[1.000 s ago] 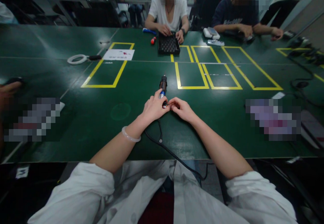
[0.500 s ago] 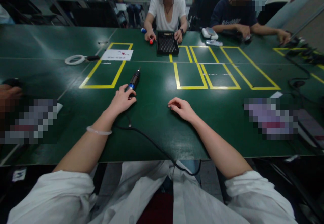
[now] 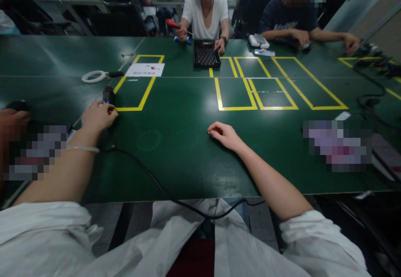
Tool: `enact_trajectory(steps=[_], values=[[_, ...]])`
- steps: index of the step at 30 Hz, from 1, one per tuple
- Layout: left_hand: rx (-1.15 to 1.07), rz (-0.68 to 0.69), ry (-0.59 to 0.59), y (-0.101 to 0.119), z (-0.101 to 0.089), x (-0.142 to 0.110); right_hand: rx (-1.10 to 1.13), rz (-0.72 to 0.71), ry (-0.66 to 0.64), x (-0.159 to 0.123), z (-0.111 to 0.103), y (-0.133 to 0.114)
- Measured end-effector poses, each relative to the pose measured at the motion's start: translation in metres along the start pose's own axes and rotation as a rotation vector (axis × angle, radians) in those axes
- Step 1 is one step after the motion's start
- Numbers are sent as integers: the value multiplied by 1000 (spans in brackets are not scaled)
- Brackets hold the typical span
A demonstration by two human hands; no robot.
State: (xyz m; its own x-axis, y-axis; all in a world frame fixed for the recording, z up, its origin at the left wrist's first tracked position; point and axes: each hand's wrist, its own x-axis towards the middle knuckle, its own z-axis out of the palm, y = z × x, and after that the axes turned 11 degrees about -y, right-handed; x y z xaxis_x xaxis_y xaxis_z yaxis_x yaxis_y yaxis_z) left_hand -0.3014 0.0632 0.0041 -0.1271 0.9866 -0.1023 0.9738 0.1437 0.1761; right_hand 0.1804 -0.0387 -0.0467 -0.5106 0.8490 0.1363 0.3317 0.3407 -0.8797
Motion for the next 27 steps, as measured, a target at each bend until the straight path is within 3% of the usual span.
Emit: enact_trajectory(steps=[3,6,15,22,27], values=[[140,-62,142,10,2,-17,-6,3,-2,0,0,-1],[163,-100,195,19,5,-29,-7,8,-5,0,0,-1],[273,-170,83,23,-1,-35,-9,9,-18,0,0,-1],[303,-193,107,17,0,-51,-31,-1,-20,1,1,-4],[218,-243,118,6,-1,-45,-39,-7,-13,2,2,-3]])
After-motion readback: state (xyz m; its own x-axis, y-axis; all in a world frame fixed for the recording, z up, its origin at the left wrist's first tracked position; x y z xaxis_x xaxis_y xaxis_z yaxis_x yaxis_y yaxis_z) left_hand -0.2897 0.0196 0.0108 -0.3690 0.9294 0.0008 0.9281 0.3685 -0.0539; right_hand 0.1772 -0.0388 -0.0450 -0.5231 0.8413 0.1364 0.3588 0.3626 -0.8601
